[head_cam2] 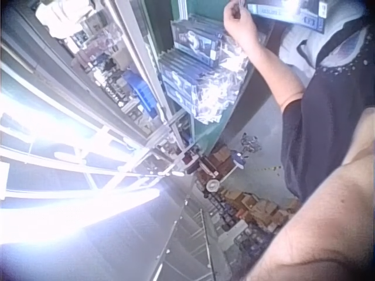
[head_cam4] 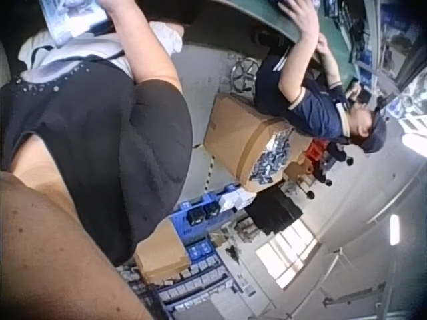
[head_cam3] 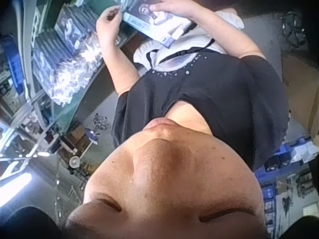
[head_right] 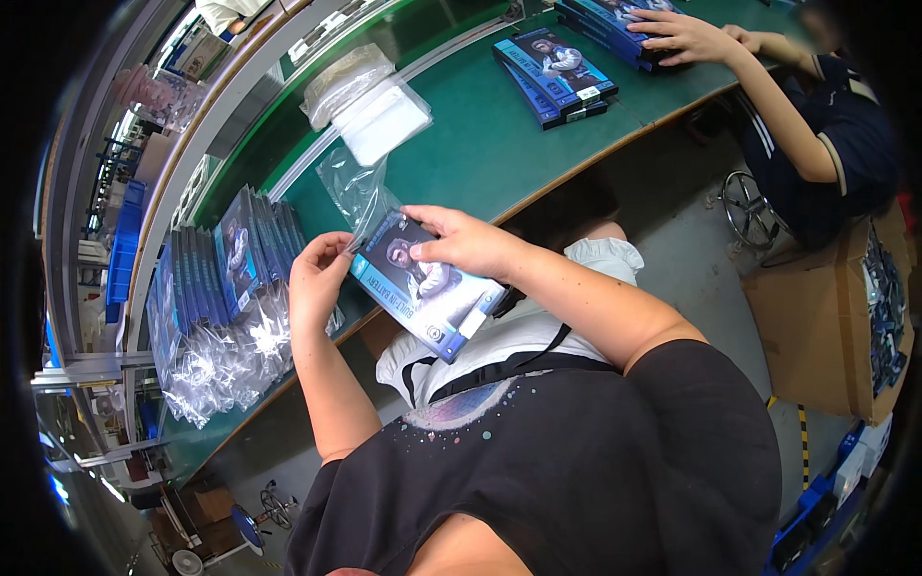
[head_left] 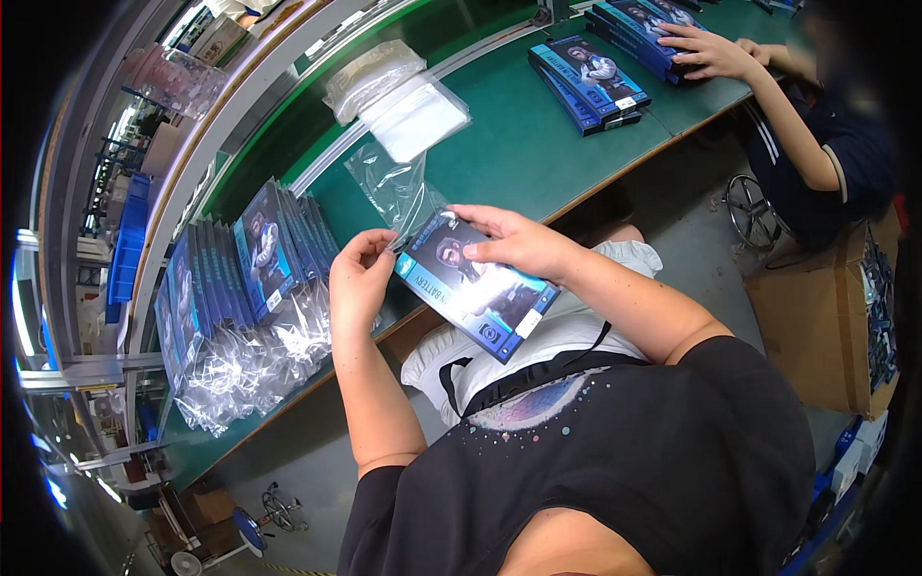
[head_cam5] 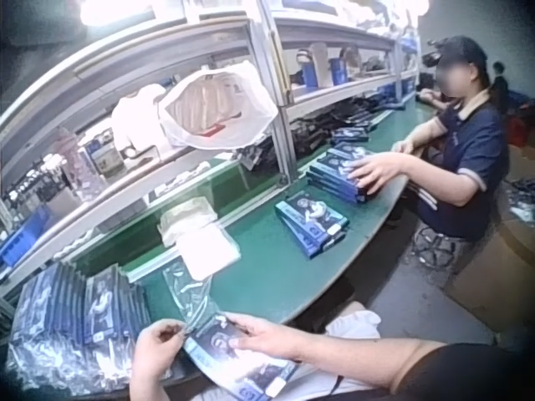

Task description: The recorder is packaging small boxed items into plastic sleeves at an assembly line.

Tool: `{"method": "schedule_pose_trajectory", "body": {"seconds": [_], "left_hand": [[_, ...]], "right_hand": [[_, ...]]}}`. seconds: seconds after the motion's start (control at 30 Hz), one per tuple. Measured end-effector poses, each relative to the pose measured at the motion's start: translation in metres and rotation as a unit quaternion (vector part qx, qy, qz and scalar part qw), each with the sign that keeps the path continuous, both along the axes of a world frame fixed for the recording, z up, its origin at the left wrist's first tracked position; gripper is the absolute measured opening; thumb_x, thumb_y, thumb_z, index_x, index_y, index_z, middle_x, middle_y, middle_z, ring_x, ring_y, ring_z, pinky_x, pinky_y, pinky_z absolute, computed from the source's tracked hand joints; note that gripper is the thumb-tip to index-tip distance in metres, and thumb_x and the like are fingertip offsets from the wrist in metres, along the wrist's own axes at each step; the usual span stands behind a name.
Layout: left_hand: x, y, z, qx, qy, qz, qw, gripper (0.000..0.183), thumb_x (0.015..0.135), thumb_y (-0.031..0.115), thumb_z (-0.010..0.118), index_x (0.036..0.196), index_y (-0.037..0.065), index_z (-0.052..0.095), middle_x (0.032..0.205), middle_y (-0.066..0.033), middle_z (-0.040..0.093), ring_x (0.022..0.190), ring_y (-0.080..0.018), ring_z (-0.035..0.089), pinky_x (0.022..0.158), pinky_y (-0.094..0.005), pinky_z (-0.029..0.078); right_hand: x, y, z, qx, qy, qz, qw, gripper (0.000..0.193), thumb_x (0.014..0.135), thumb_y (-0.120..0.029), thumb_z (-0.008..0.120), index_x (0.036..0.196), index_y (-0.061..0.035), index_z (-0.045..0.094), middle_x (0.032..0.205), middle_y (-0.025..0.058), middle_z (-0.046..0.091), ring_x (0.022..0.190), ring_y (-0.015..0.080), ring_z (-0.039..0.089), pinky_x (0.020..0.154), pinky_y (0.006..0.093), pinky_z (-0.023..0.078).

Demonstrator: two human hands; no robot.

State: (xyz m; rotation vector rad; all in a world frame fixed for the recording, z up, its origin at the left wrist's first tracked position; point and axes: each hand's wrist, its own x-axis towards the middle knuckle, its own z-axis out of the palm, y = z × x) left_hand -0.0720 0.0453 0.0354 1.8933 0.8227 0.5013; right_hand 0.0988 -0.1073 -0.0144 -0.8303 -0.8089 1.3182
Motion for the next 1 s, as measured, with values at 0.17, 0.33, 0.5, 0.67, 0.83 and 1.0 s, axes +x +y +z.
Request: {"method": "schedule_pose_trajectory", "body": {"seconds": [0.17,0.33,0.5,0.67,0.83,1.0], "left_hand": [[0.001,-0.003,0.008,-0.104,0.049,-0.021,0.993,0.021,0.085,0.004,0.056,0.105,0.003,0.065,0.083,-0.0029,0.060,0.071,-0.0097,0.057,0.064,-0.0240,0.051],[0.001,-0.001,-0.001,-0.035,0.060,-0.057,0.996,0.022,0.085,0.000,0.054,0.105,0.000,0.065,0.080,-0.0024,0.062,0.069,-0.0089,0.056,0.063,-0.0231,0.047],[0.004,-0.006,0.002,-0.006,0.092,-0.032,0.995,0.028,0.077,-0.002,0.054,0.102,-0.001,0.066,0.069,-0.0017,0.058,0.062,-0.0080,0.054,0.060,-0.0217,0.044],[0.014,-0.015,0.000,0.056,0.004,0.026,0.998,0.032,0.073,-0.003,0.056,0.103,0.001,0.067,0.071,-0.0023,0.058,0.065,-0.0074,0.052,0.061,-0.0216,0.043],[0.018,-0.026,-0.005,0.171,0.001,0.022,0.985,0.033,0.072,-0.005,0.055,0.102,0.001,0.066,0.068,0.0001,0.055,0.061,-0.0058,0.048,0.057,-0.0197,0.039],[0.026,-0.046,0.000,0.211,0.040,-0.030,0.976,0.034,0.071,-0.006,0.056,0.104,0.001,0.065,0.067,-0.0056,0.057,0.060,-0.0105,0.053,0.059,-0.0249,0.045]], "right_hand": [[0.005,-0.004,-0.011,-0.050,-0.089,0.018,0.995,0.072,0.086,-0.008,0.061,0.144,0.0002,0.020,0.136,0.0204,0.039,0.122,0.0204,0.043,0.100,0.0310,0.037],[0.009,-0.009,0.001,-0.015,-0.042,0.041,0.998,0.068,0.086,-0.007,0.059,0.143,0.0022,0.022,0.136,0.0182,0.041,0.123,0.0197,0.042,0.101,0.0304,0.036],[0.006,-0.008,-0.009,-0.002,-0.017,-0.054,0.998,0.066,0.087,-0.002,0.055,0.143,0.0039,0.021,0.136,0.0144,0.042,0.121,0.0173,0.043,0.102,0.0291,0.035],[-0.001,-0.013,-0.014,0.012,-0.163,-0.155,0.974,0.064,0.089,-0.005,0.053,0.143,0.0034,0.021,0.140,0.0155,0.039,0.125,0.0196,0.041,0.103,0.0297,0.033],[-0.012,-0.018,0.005,-0.025,-0.334,-0.202,0.920,0.063,0.089,-0.008,0.052,0.141,0.0065,0.020,0.138,0.0271,0.036,0.128,0.0317,0.039,0.106,0.0326,0.030],[-0.006,-0.026,0.011,-0.061,-0.304,-0.222,0.924,0.061,0.088,-0.010,0.052,0.138,0.0095,0.024,0.135,0.0284,0.039,0.126,0.0331,0.041,0.104,0.0343,0.033]]}}
